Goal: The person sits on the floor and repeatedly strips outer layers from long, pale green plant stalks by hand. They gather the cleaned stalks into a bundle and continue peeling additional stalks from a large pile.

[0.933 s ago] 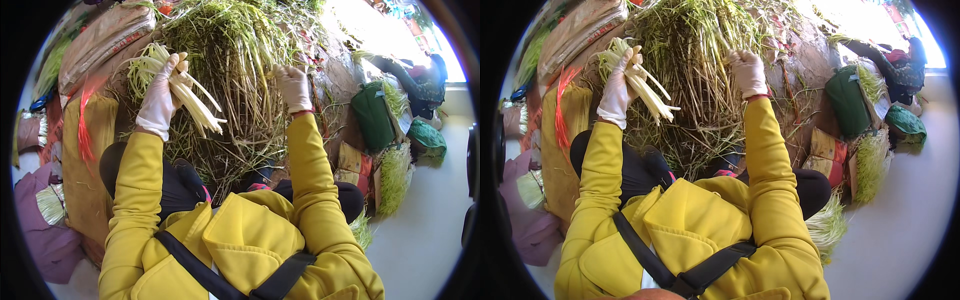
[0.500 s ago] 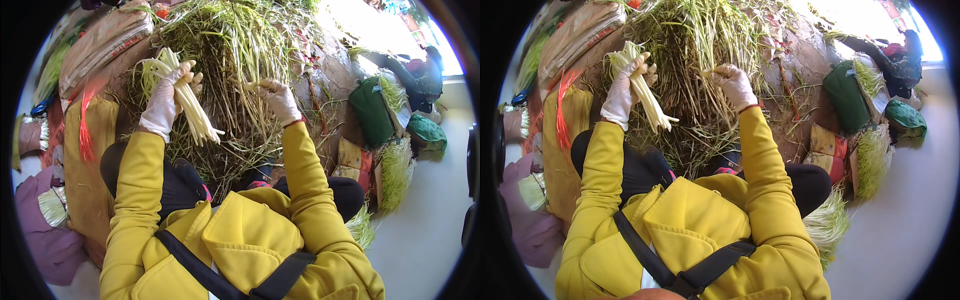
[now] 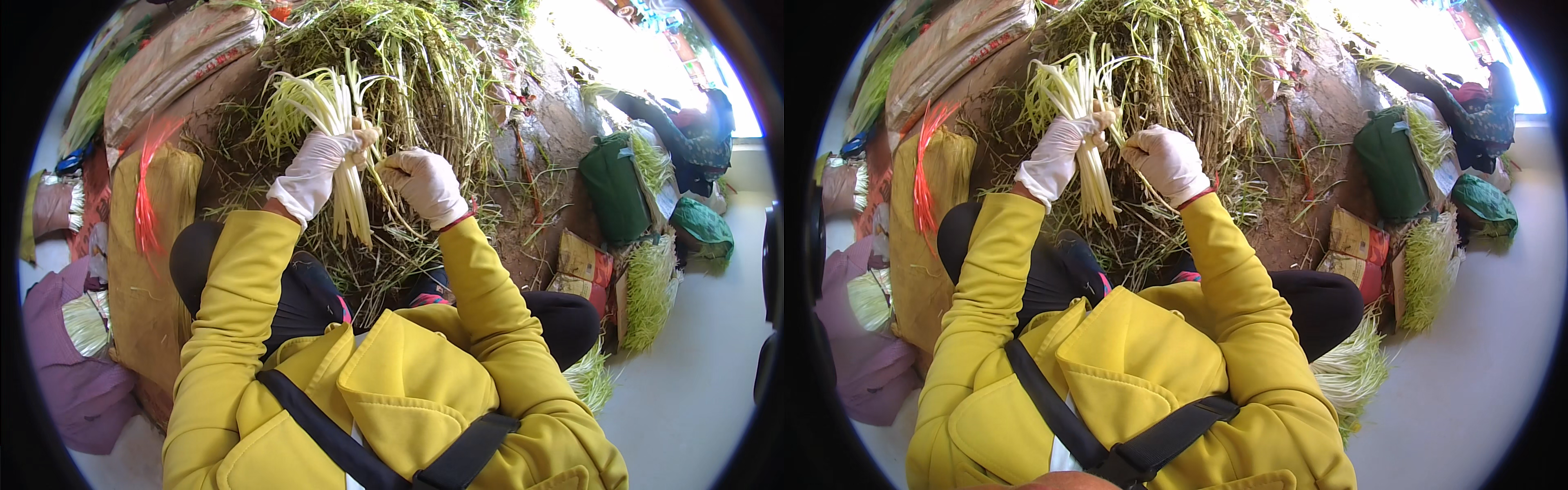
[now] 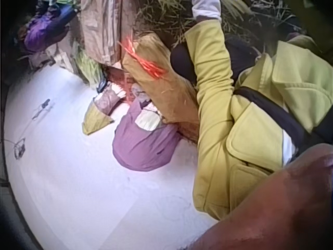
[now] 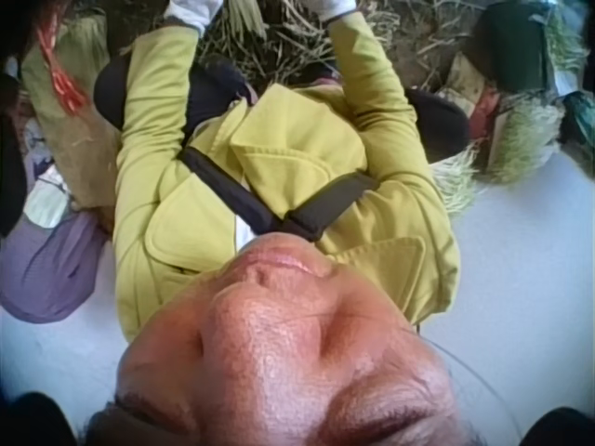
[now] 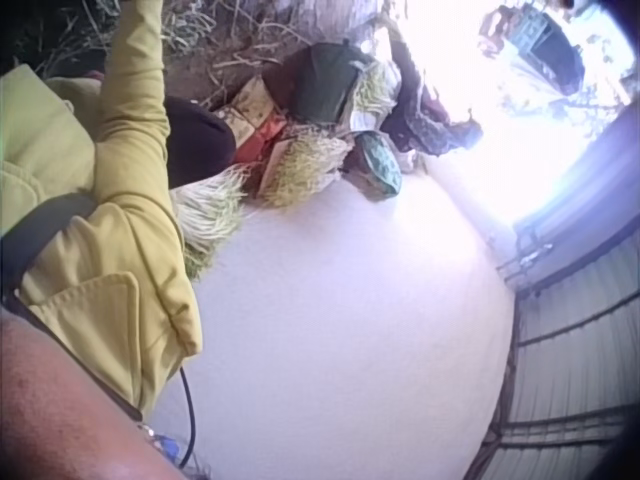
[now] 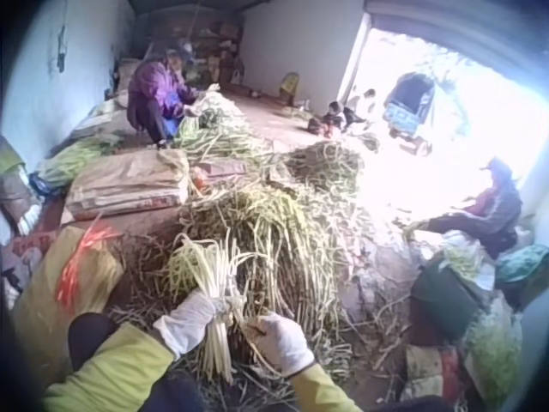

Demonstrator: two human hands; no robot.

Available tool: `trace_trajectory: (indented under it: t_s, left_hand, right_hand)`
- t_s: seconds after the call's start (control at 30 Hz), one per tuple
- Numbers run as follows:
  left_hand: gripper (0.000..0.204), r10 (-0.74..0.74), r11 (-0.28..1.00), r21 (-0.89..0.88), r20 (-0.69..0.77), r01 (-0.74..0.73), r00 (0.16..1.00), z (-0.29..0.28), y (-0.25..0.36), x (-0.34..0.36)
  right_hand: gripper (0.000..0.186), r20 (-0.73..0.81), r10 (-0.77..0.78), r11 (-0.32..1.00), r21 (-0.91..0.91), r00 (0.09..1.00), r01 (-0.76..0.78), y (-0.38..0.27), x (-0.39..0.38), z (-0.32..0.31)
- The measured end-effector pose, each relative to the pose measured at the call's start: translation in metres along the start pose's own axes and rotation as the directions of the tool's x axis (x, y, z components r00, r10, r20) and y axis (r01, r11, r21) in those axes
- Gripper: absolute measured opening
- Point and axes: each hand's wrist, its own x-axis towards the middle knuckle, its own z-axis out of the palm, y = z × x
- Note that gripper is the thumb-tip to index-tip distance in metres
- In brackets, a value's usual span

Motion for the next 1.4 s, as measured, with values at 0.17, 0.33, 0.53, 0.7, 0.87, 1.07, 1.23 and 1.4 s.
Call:
trace_trajectory:
  t_s: [0.17, 0.33, 0.53, 0.7, 0.87, 1.07, 1.23, 1.4]
  left_hand:
    - [0.016, 0.067, 0.998, 0.012, -0.019, -0.067, 0.998, 0.004, -0.011, 0.001]
    - [0.015, 0.017, 0.999, -0.043, -0.03, -0.018, 0.999, 0.005, -0.012, 0.0]
    - [0.013, 0.104, 0.995, 0.004, 0.008, -0.104, 0.995, -0.003, 0.003, -0.003]
    - [0.015, 0.012, 0.991, -0.133, -0.115, -0.028, 0.993, -0.015, 0.017, 0.003]
    - [0.017, 0.062, 0.941, -0.314, -0.195, -0.122, 0.979, -0.026, 0.043, -0.001]
    - [0.013, 0.064, 0.808, -0.558, -0.238, -0.19, 0.969, -0.047, 0.067, -0.005]
    - [0.016, -0.024, 0.917, -0.398, -0.113, -0.023, 0.993, -0.03, 0.039, 0.006]
    - [0.018, 0.149, 0.817, -0.568, 0.039, -0.101, 0.988, -0.046, 0.058, 0.0]
  right_hand:
    - [0.019, 0.156, 0.26, 0.89, 0.345, 0.953, -0.299, -0.006, 0.006, 0.002]
    - [0.012, 0.333, 0.44, 0.357, 0.787, 0.834, -0.503, -0.002, 0.019, 0.004]
    - [0.015, 0.103, 0.562, 0.749, 0.36, 0.821, -0.557, 0.019, 0.005, -0.007]
    - [0.016, -0.088, 0.591, 0.798, -0.077, 0.802, -0.597, 0.081, -0.016, -0.024]
    - [0.021, -0.207, 0.626, 0.639, -0.417, 0.752, -0.647, 0.162, -0.049, -0.044]
    - [0.029, -0.139, 0.796, 0.454, -0.506, 0.589, -0.733, 0.144, -0.049, -0.092]
    - [0.037, -0.095, -0.11, 0.972, 0.196, 0.989, 0.127, 0.024, 0.03, -0.032]
    - [0.022, 0.333, -0.097, 0.962, 0.271, 0.938, 0.003, -0.022, 0.034, 0.012]
